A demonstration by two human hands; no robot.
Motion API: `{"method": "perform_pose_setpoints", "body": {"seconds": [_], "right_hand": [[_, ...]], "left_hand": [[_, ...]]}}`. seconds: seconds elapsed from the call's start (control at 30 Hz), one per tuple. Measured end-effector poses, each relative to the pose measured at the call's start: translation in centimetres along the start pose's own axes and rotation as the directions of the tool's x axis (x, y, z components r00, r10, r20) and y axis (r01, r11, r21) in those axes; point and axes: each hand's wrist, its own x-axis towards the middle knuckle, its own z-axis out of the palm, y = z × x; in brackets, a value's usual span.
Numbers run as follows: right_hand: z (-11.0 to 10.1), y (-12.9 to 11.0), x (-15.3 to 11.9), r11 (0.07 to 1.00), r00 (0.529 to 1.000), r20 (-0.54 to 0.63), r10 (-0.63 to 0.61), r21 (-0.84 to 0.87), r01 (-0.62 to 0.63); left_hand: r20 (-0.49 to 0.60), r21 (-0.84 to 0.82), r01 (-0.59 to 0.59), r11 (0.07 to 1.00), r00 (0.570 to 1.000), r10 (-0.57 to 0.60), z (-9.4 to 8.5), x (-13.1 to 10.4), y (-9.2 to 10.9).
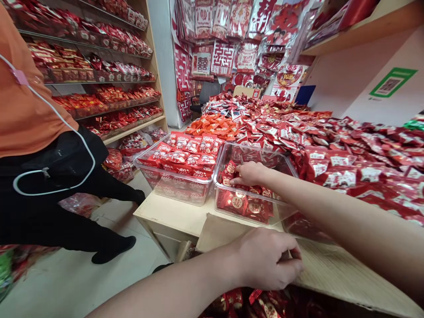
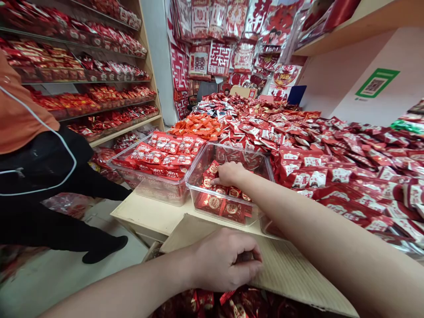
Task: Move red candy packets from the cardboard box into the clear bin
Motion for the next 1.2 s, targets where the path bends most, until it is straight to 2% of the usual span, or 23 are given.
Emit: {"method": "perform_pose_setpoints", "body": {"seconds": [0.17, 0.33, 0.47, 0.7, 0.87, 1.0, 1.2], "right_hand": [[-0.1, 0.6, 0.4, 0.994, 0.993, -0.058, -0.105, 0.008, 0.105], [0.0, 0.2, 1.0, 0.983, 0.984, 0.012, -0.18, 0.021, 0.18], [0.1, 0.0, 1.4, 0.979, 0.979, 0.017, -0.202, 0.02, 0.202], [0.2, 0.3, 2.1, 0.978, 0.978, -0.033, -0.208, -0.006, 0.208], [-1.6, 1.6, 1.6, 0.98, 0.979, -0.059, -0.195, -0.061, 0.191], [-2.5, 2.7, 1.0, 0.984, 0.992, 0.005, -0.126, -0.124, 0.126], [-1.6, 2.3, -0.1, 0.98, 0.988, 0.1, -0.114, -0.151, 0.128]], "left_hand": [[0.008, 0.017, -0.013, 1.0, 1.0, 0.013, -0.2, 0.0, 0.1], [0.018, 0.022, -0.001, 1.0, 1.0, 0.001, -0.1, -0.1, 0.1], [0.015, 0.02, -0.005, 1.0, 1.0, 0.005, -0.1, -0.1, 0.0], [0.033, 0.0, 0.022, 1.0, 0.999, -0.022, -0.2, 0.0, 0.1], [0.044, 0.015, 0.029, 0.999, 0.999, -0.03, -0.1, 0.0, 0.0], [0.046, 0.008, 0.033, 0.999, 0.998, -0.033, -0.1, 0.0, 0.0], [0.061, 0.018, 0.041, 0.999, 0.997, -0.042, -0.3, 0.0, 0.1]]}}
